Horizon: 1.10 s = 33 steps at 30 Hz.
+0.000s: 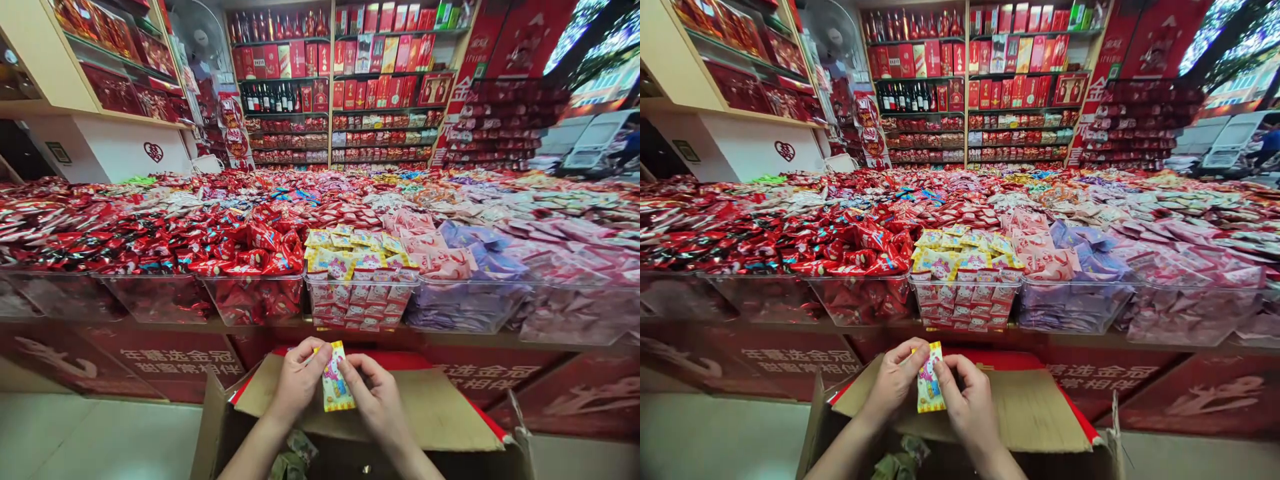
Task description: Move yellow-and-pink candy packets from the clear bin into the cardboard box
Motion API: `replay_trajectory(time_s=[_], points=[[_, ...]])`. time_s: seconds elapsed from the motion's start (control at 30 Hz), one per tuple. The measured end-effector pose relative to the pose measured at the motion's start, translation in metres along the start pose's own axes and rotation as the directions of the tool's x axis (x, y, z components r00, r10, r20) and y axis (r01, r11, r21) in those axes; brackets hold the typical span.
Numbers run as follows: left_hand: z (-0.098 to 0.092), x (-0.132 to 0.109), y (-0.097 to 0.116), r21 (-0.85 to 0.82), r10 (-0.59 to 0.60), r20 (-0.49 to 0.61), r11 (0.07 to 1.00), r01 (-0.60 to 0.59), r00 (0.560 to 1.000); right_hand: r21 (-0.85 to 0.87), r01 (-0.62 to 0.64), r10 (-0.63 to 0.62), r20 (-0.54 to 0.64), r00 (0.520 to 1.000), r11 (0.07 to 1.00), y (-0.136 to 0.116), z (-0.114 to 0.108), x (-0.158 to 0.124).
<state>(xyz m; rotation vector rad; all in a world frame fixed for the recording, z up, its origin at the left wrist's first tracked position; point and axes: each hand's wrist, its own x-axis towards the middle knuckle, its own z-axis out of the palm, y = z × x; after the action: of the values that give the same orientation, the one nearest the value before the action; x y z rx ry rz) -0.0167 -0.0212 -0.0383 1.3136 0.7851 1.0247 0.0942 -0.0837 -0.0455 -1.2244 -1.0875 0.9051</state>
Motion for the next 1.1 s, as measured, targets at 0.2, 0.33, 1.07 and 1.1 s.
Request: replay_trajectory(time_s=[0.2,0.33,1.07,1.1], points=[[0.0044,-0.0025,0.0005,-0.053,-0.035,-0.029,0.998,0.033,0.999,0.014,-0.041,0.041,-0.003,0.999,0.999,0.0015,-0.0031,-0.0025],[0.0057,-0.0032,0.0018,-0.095,-0.032,-0.066,0.995,0.026,0.997,0.06,-0.033,0.034,-0.005,0.999,0.998,0.0008,-0.0011,-0.0021],[0.0031,-0.0054,0.0054,0.053,-0.03,0.082,0.998,0.025,0.996,0.039,0.003,-0.005,0.043,0.999,0.999,0.0052,0.0013,-0.0007],[0.0032,-0.0053,0.0061,0.051,-0.031,0.078,0.998,0.027,0.996,0.051,-0.003,0.001,0.041,0.999,0.999,0.005,0.0011,-0.0006]])
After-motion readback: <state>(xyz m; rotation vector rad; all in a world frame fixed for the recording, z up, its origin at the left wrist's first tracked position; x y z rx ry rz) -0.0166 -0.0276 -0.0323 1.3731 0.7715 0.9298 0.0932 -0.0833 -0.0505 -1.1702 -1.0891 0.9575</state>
